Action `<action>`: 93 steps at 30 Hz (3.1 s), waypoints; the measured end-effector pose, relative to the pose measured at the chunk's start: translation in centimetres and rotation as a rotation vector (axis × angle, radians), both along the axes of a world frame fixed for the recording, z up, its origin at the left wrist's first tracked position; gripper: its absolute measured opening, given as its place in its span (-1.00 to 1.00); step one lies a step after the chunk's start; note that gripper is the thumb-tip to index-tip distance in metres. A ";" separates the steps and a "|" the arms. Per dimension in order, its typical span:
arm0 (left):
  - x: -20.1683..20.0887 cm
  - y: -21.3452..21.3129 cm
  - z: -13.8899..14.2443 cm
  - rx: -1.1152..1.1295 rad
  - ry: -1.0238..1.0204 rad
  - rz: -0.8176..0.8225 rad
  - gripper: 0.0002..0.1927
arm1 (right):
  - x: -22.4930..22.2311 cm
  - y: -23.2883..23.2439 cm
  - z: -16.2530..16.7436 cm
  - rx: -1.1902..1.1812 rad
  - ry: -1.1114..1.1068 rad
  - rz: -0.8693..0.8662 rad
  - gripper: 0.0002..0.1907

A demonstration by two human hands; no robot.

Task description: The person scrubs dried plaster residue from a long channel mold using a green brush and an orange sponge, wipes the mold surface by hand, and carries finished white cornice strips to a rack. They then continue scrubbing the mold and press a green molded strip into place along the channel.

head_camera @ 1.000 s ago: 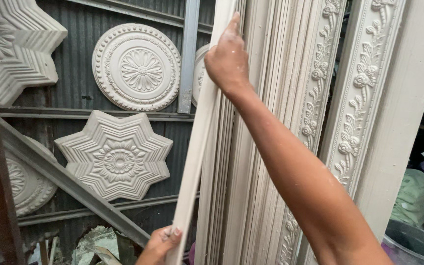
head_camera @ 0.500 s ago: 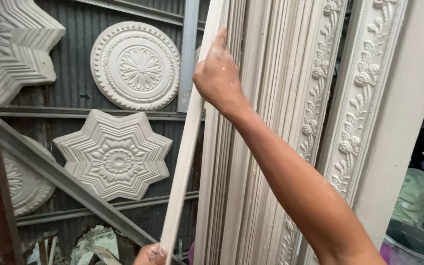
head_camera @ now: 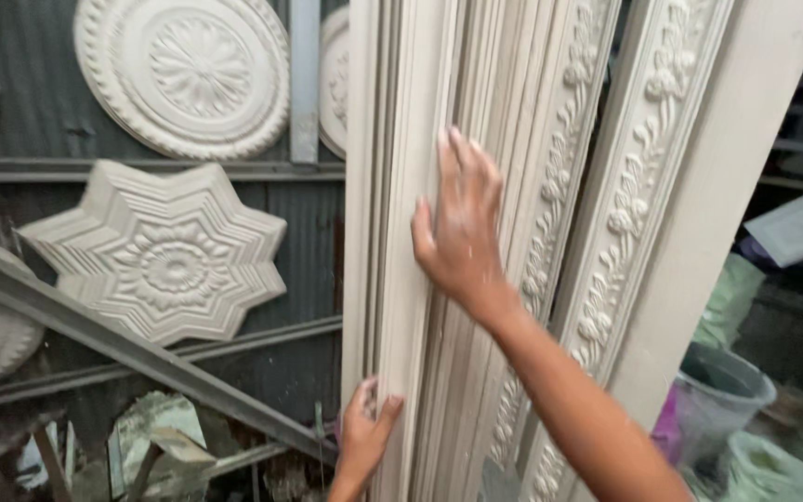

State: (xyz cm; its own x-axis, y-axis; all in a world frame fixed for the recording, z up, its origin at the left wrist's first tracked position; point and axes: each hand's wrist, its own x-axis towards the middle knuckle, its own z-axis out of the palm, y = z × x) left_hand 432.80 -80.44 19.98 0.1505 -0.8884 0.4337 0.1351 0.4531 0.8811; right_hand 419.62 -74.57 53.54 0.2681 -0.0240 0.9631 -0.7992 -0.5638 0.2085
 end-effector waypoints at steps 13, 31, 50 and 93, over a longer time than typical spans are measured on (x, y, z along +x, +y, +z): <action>-4.2 -4.7 0.3 -0.142 -0.070 0.321 -0.43 | -1.5 -8.7 -19.7 0.122 -0.088 -0.010 -0.24; -7.9 -2.7 -6.4 -0.403 -0.624 0.624 -0.13 | -29.8 4.3 -42.6 1.021 -0.223 0.265 -0.32; -77.8 21.2 -16.4 -0.329 -0.730 -1.183 -0.59 | -78.6 32.0 -61.0 0.862 -1.434 -0.110 -0.48; -189.9 23.7 -34.1 0.390 -1.109 -1.382 -0.41 | -191.2 44.0 -62.4 1.021 -1.830 -0.059 -0.55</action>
